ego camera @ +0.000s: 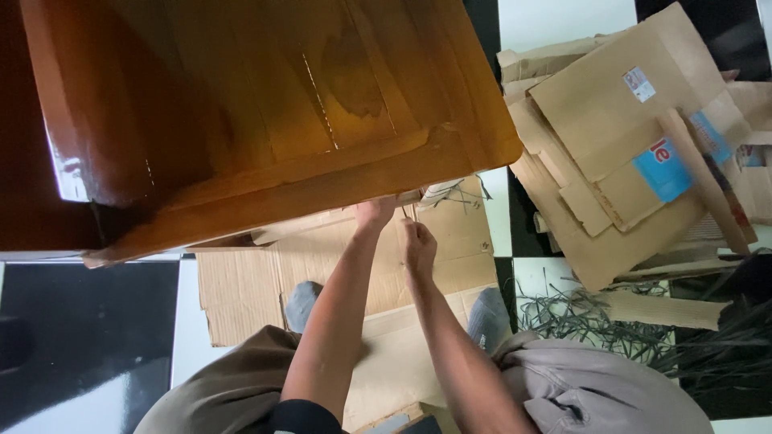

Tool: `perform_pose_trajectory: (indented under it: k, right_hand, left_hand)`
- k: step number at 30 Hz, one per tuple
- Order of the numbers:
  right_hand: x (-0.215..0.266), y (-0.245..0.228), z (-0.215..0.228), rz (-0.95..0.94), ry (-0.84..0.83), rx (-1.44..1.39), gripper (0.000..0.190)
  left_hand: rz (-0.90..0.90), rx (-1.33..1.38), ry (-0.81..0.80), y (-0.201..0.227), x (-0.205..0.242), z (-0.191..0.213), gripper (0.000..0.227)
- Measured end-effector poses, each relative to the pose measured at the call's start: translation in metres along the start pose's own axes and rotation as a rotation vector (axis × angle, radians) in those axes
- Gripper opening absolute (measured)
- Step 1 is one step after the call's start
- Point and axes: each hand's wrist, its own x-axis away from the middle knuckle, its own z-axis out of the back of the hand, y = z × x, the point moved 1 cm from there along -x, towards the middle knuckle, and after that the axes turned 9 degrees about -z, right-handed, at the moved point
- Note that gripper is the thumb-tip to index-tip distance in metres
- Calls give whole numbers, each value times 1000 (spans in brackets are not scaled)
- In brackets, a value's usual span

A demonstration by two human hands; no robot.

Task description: Wrapping the legs of a wooden chair with protective paper and securing it with string.

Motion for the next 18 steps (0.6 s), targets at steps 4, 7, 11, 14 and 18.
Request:
perform_pose_trajectory:
  k: [4, 7, 11, 14, 18]
  right_hand:
    - [-13, 17, 6, 274, 62, 213, 24]
    - [-7, 5, -1, 467, 110, 419, 26]
    - [7, -29, -23, 534, 147, 392, 19]
    - [-4, -38, -36, 535, 109, 397, 21]
    - [-52, -27, -42, 607, 127, 579, 26]
  left_hand:
    - [-22, -2, 46, 1, -4, 5, 26]
    - [-30, -2, 77, 1, -4, 5, 29]
    - [-40, -5, 111, -7, -3, 0, 31]
    - [-75, 194, 166, -33, 1, -18, 28]
    - [-420, -399, 258, -62, -1, -50, 17]
